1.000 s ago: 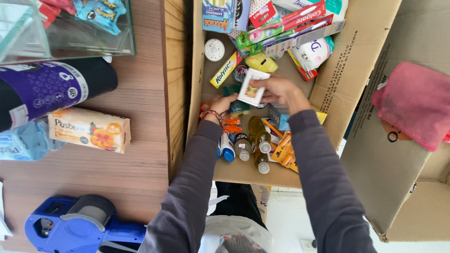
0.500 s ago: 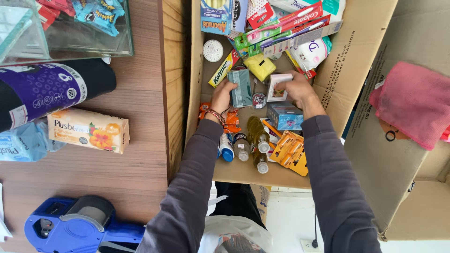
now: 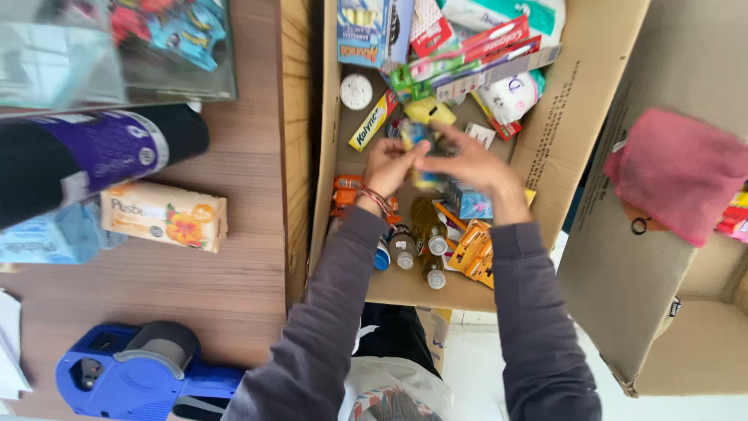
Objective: The person labels grocery items using a price gun. The person takes items like juice boxes, cookie packs, and small tubes from a cardboard box, applies a label with the price gun, and then places the labeled items back into the box or onto a nearby table.
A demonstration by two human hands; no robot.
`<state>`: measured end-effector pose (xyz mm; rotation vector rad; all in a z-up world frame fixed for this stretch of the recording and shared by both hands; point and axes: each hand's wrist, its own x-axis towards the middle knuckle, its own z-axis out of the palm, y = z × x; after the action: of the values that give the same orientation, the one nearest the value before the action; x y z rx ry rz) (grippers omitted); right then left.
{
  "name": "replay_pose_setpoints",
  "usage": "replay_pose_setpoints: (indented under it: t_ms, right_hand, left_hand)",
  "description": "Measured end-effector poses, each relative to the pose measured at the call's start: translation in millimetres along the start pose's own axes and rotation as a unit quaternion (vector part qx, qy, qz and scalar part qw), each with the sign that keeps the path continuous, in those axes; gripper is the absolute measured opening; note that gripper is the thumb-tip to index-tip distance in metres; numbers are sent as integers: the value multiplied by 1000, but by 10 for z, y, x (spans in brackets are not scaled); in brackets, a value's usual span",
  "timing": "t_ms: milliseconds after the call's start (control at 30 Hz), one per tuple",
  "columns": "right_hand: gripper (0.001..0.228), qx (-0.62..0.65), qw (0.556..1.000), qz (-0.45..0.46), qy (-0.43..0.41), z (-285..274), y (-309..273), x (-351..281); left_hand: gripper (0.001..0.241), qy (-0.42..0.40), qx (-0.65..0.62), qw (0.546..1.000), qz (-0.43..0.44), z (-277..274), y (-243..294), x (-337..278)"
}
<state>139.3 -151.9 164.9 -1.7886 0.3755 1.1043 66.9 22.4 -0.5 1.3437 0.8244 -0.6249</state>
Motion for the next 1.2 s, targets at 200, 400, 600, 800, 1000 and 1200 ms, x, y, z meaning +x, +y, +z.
replay_pose_setpoints:
  t_ms: [200, 400, 600, 800, 1000, 1200]
  right_hand:
    - [110, 212, 977, -26, -25, 47, 638, -96]
    - [110, 371, 921, -87, -80, 203, 1190, -443]
    - [110, 446, 891, -79, -13, 738, 1039, -767]
    - [97, 460, 874, -150, 45, 1426, 653, -1253]
    - [87, 431, 871, -227, 58, 2010, 743, -1373]
    - [89, 405, 867, -287, 47, 2573, 331, -1694]
  left_hand:
    - [59, -10, -80, 997, 12, 32, 678, -988]
    - [41, -14, 30, 991, 131, -304, 1164, -1953]
    - [54, -41, 80, 970, 225, -663, 1456, -2799]
    - [40, 19, 264, 882, 391, -1199, 1500, -3478]
    - [16, 102, 320, 836, 433, -1682, 917, -3484]
    - [18, 70, 287, 892, 341, -2256, 994, -3722]
